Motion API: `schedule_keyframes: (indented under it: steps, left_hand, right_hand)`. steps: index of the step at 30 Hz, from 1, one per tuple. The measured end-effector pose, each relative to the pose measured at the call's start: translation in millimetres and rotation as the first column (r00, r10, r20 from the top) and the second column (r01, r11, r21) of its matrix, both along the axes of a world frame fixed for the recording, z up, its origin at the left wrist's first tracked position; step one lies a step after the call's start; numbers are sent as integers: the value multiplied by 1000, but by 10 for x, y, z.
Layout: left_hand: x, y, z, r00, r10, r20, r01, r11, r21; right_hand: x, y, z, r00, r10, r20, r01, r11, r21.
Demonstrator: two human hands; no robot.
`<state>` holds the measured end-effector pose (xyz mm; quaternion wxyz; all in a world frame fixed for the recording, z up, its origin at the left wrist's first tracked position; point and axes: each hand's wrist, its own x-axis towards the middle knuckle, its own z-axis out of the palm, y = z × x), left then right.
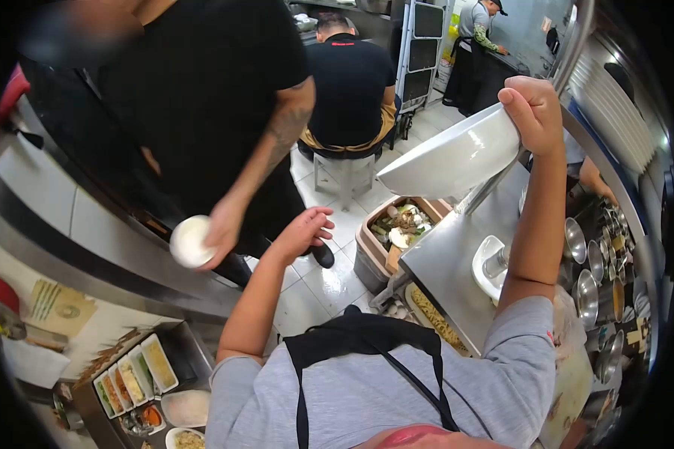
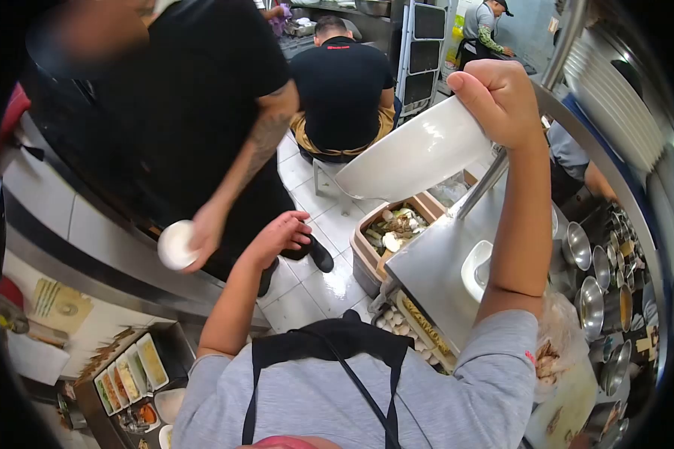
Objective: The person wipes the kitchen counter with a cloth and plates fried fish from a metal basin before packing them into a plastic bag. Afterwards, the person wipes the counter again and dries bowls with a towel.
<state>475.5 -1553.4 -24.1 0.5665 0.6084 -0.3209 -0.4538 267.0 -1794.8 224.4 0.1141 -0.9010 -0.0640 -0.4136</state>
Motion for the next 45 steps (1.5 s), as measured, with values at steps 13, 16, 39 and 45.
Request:
schedule_keyframes:
  steps: [13, 16, 39, 45]
  left_hand:
    - [1458, -118, -230, 947, 297, 123, -311, 943, 117]
    - [1603, 12, -219, 918, 394, 53, -393, 919, -26]
    - [3977, -1116, -626, 537, 271, -799, -727, 630, -274]
    - [4939, -1674, -306, 220, 450, -865, -951, 295, -89]
  right_hand:
    - [1687, -1029, -564, 991, 136, 2, -136, 989, 59]
    - [2016, -1107, -611, 997, 82, 15, -83, 994, 69]
    - [6788, -1485, -1346, 572, 807, 144, -809, 584, -62]
    - [7910, -1257, -1532, 283, 900, 333, -955, 298, 7]
